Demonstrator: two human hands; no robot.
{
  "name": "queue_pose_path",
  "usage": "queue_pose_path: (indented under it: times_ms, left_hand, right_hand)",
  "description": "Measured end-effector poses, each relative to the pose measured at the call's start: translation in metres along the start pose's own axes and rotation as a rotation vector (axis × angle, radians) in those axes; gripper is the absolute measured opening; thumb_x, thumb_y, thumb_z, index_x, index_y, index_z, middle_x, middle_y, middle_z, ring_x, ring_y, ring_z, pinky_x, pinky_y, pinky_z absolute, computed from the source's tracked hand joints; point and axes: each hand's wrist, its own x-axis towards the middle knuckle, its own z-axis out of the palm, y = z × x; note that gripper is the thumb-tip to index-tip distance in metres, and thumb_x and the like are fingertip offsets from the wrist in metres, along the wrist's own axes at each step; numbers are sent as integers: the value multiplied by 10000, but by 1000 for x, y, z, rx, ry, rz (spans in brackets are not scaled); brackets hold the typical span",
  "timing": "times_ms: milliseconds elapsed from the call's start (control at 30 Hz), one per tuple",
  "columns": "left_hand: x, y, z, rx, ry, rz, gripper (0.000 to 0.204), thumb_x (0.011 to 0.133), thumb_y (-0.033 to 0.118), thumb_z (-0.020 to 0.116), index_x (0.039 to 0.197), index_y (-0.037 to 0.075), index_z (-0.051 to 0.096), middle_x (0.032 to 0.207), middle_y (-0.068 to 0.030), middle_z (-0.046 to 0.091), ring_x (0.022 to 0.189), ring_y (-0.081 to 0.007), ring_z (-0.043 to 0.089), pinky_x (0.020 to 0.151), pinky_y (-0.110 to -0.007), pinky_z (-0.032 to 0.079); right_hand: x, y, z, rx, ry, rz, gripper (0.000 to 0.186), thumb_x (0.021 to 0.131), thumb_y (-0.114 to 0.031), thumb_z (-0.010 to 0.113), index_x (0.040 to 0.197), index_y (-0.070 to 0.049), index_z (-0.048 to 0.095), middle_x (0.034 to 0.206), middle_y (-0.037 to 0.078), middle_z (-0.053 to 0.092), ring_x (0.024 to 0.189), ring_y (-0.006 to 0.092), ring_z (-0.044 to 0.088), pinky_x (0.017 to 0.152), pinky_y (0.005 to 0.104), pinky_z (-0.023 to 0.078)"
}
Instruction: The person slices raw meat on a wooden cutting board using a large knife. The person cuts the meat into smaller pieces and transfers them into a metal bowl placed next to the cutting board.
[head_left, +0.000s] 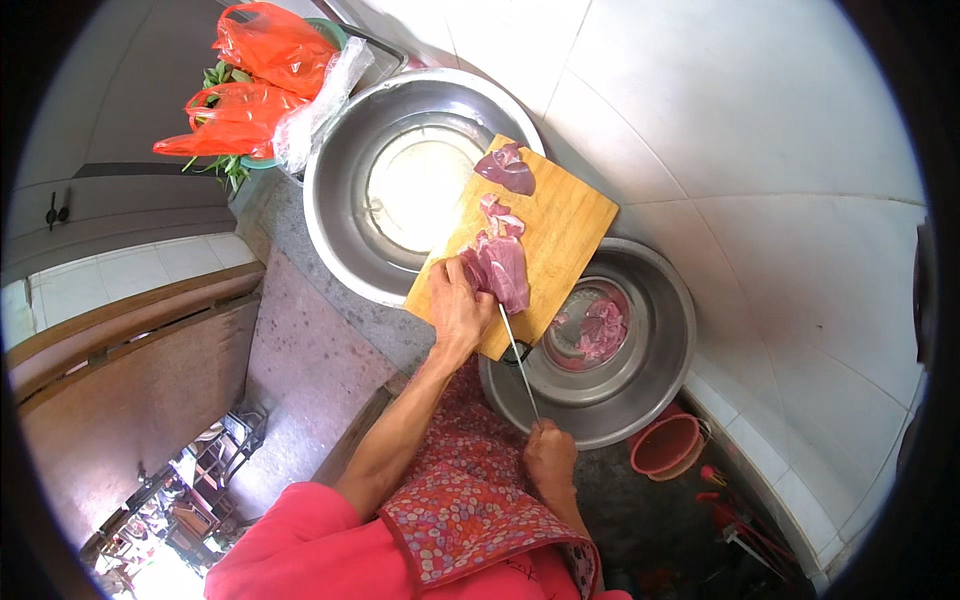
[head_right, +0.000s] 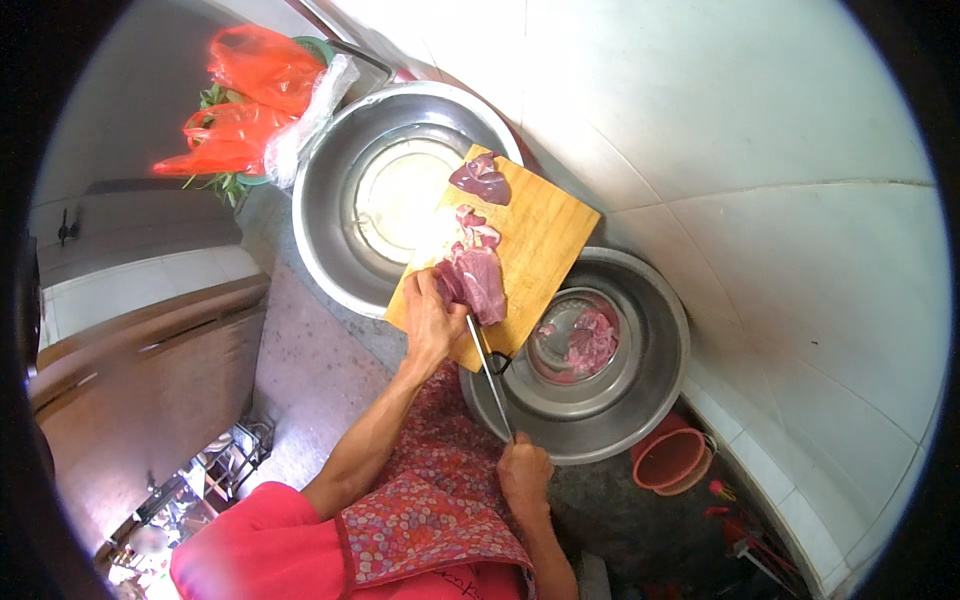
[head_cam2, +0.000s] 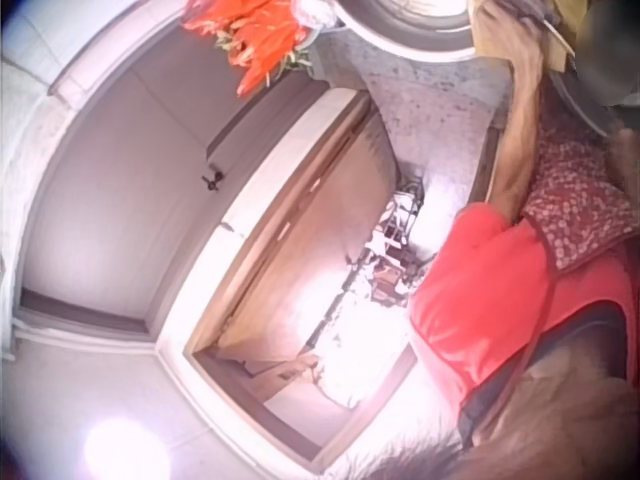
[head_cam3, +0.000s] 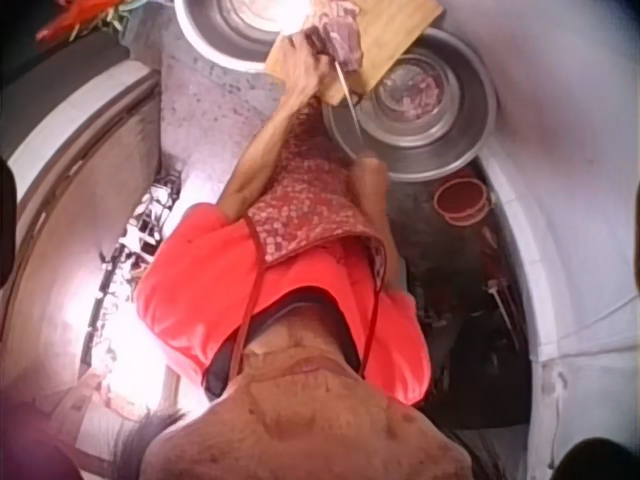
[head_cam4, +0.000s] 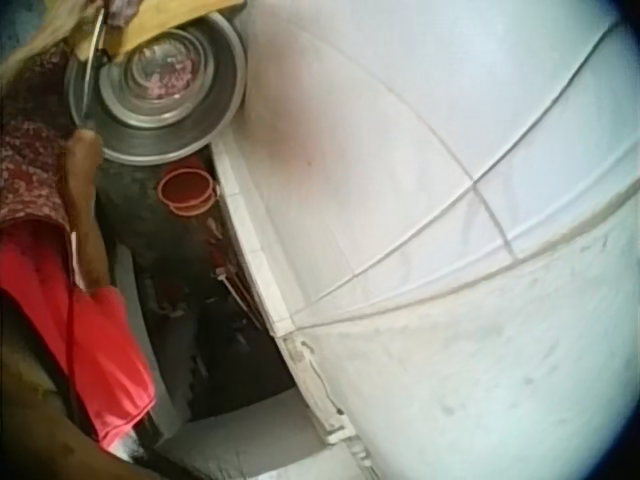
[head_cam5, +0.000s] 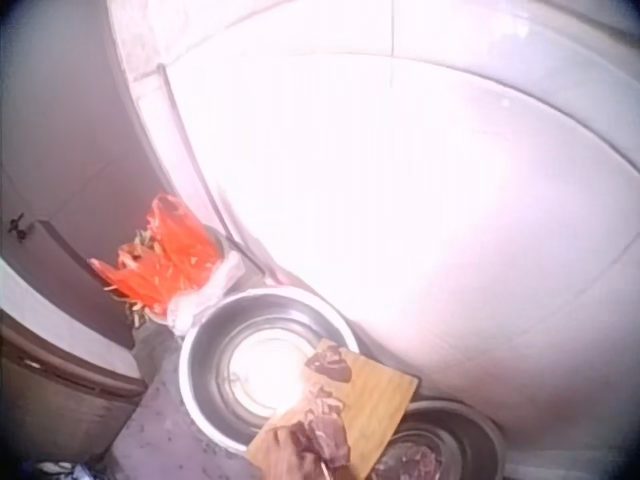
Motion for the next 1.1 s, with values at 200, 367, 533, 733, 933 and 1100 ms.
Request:
queue_pose_path:
  times_ms: [200, 367, 533, 733, 933, 1100]
  left_hand:
    - [25, -35, -12, -409, -65, -197, 334, 789, -53, 559, 1117, -21, 504, 998, -193, 597, 879, -290, 628, 791, -390, 534]
    - [31, -55, -21, -737, -144, -377, 366, 800, -129, 468, 1137, -2, 537, 1026, -114, 645, 910, -167, 632, 790, -291, 546]
    - [18, -43, -33, -690, -8, -296, 379, 808, -108, 465, 1156, 5, 562, 1056, -134, 653, 902, -212, 646, 804, -351, 554]
    - [7, -20, -24, 359, 90, 238, 372, 789, 4, 581, 1156, 38, 630, 1112, -161, 605, 999, -352, 576, 869, -468, 457]
    - [3, 45, 0, 323, -176, 113, 443, 839, 388, 734, 955, -16, 595, 1004, -184, 581, 1061, -341, 576, 770, -476, 502]
    - [10, 38, 40, 173, -7, -5, 665, 779, 279, 809, 1202, -26, 396, 1146, -292, 531, 925, -462, 638, 807, -540, 527]
  right_hand:
    - [4, 0, -20, 97, 88, -105, 285, 976, -209, 543, 998, 31, 696, 762, 286, 662, 714, 498, 645, 657, 548, 507]
    - [24, -26, -19, 150, 70, -121, 285, 982, -206, 548, 1016, 34, 698, 808, 294, 670, 765, 503, 649, 686, 547, 506]
    - [29, -38, -12, 206, 75, -85, 289, 982, -214, 549, 1025, 31, 697, 845, 297, 676, 823, 501, 654, 734, 550, 504]
    - [43, -32, -26, 176, 208, -73, 274, 980, -213, 552, 998, 18, 698, 842, 293, 677, 810, 505, 649, 731, 569, 488]
    - [75, -29, -56, 106, 310, -46, 263, 981, -202, 541, 998, 14, 691, 848, 289, 680, 825, 508, 643, 762, 567, 480]
    - [89, -41, -76, 104, 233, -52, 266, 981, -205, 541, 927, 17, 678, 822, 293, 660, 804, 505, 626, 740, 561, 460]
